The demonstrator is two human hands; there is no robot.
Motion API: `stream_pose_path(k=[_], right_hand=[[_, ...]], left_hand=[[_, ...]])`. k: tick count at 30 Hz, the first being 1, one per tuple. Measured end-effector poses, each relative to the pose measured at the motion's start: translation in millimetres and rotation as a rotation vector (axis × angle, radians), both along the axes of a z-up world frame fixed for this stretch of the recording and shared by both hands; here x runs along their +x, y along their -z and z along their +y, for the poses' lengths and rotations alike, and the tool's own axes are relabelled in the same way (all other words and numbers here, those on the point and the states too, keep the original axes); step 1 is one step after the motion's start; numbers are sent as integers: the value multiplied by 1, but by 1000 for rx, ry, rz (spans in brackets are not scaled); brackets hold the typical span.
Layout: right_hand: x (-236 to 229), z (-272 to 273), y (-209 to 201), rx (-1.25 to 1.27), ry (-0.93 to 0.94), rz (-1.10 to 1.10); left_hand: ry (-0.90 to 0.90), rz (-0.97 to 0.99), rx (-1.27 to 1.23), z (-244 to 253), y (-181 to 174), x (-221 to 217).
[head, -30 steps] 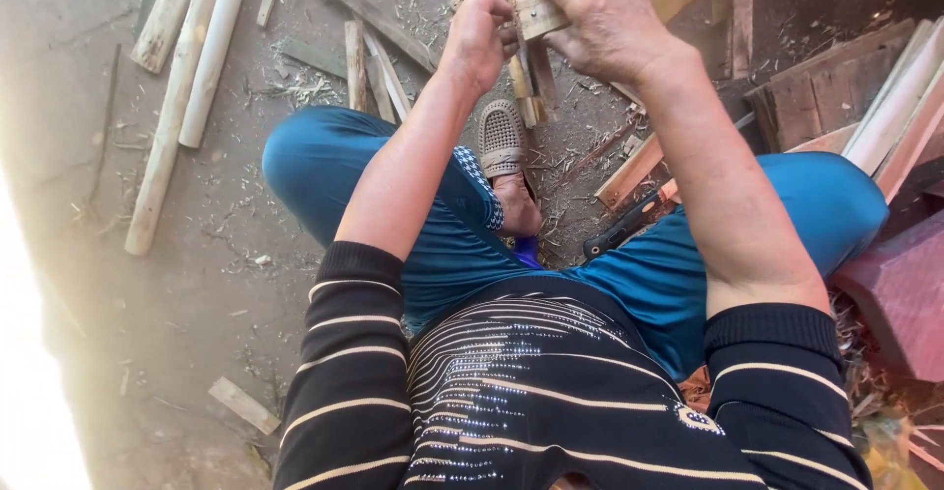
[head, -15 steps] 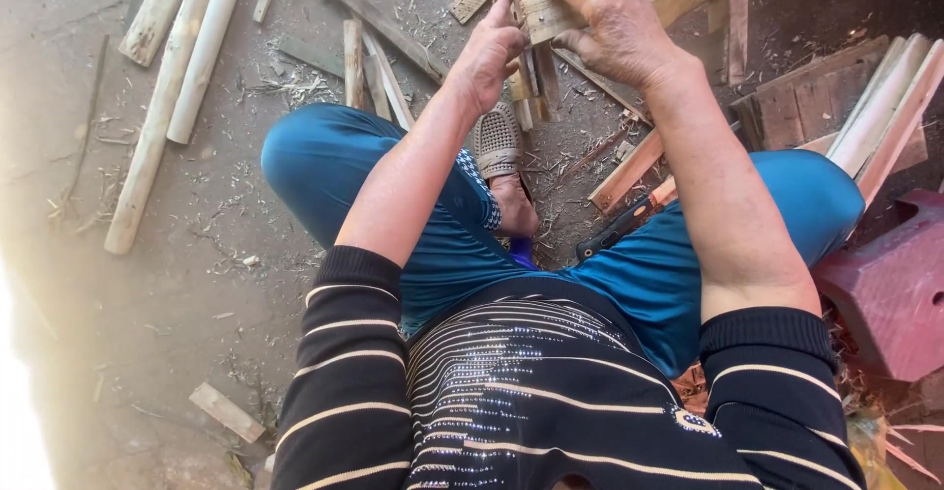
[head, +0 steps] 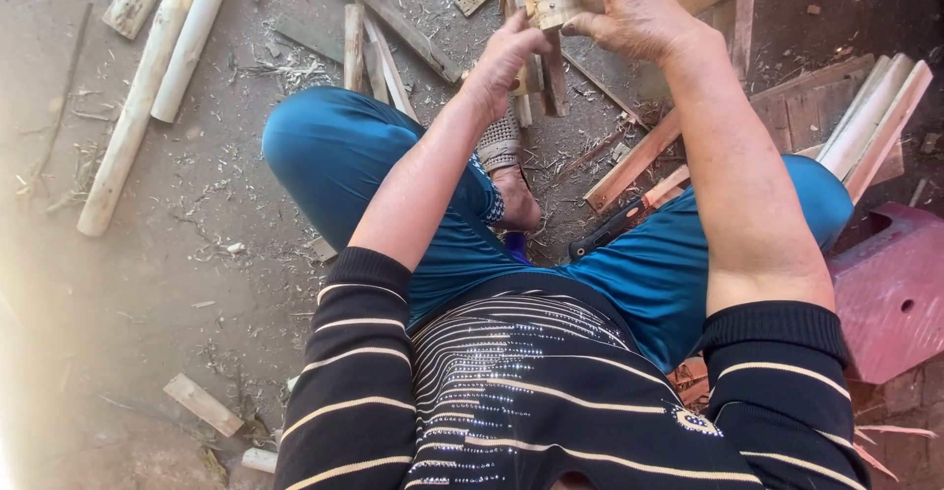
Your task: Assembling a wooden frame or stool using a hammer and nails while sitting on the floor.
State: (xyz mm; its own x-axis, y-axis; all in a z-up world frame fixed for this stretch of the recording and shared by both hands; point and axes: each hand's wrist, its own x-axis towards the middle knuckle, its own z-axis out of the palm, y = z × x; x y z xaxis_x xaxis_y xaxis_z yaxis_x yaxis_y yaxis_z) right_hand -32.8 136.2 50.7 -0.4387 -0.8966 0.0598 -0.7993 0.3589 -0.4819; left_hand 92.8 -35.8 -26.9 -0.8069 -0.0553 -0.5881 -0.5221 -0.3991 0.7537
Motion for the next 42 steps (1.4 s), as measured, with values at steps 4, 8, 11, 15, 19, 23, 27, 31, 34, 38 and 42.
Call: stream_pose_path(k=[4,8,11,15,19,23,27,31,34,38,42], right_hand=[[-3,-2,8,2,11,-6],[-3,-3,13,-53,-6,42],[-3,-2,10,-94,-19,48],[3,-4,6,-80,26,-2],[7,0,1,-89,23,97],[14,0,-3,-92,54,94],[17,-4,-8,-97,70,91],[28,5,-14,-151,125,259],[54,30,-6,-479,426,156],[98,49,25,-542,871,-108],[125,18,58,-407,668,-689]], left_hand=[[99,98,-115,5,6,-1],[34,245,-231,11,12,3],[-7,206,-186,10,4,-1],[-20,152,-117,6,-4,-2],[-46,279,83,-4,11,-5],[-131,177,144,-6,23,-6],[-173,143,133,-4,31,-17],[-243,140,103,-1,43,-20],[-269,153,80,-2,49,-19],[-253,218,65,1,43,-16],[-253,247,117,5,35,-14]])
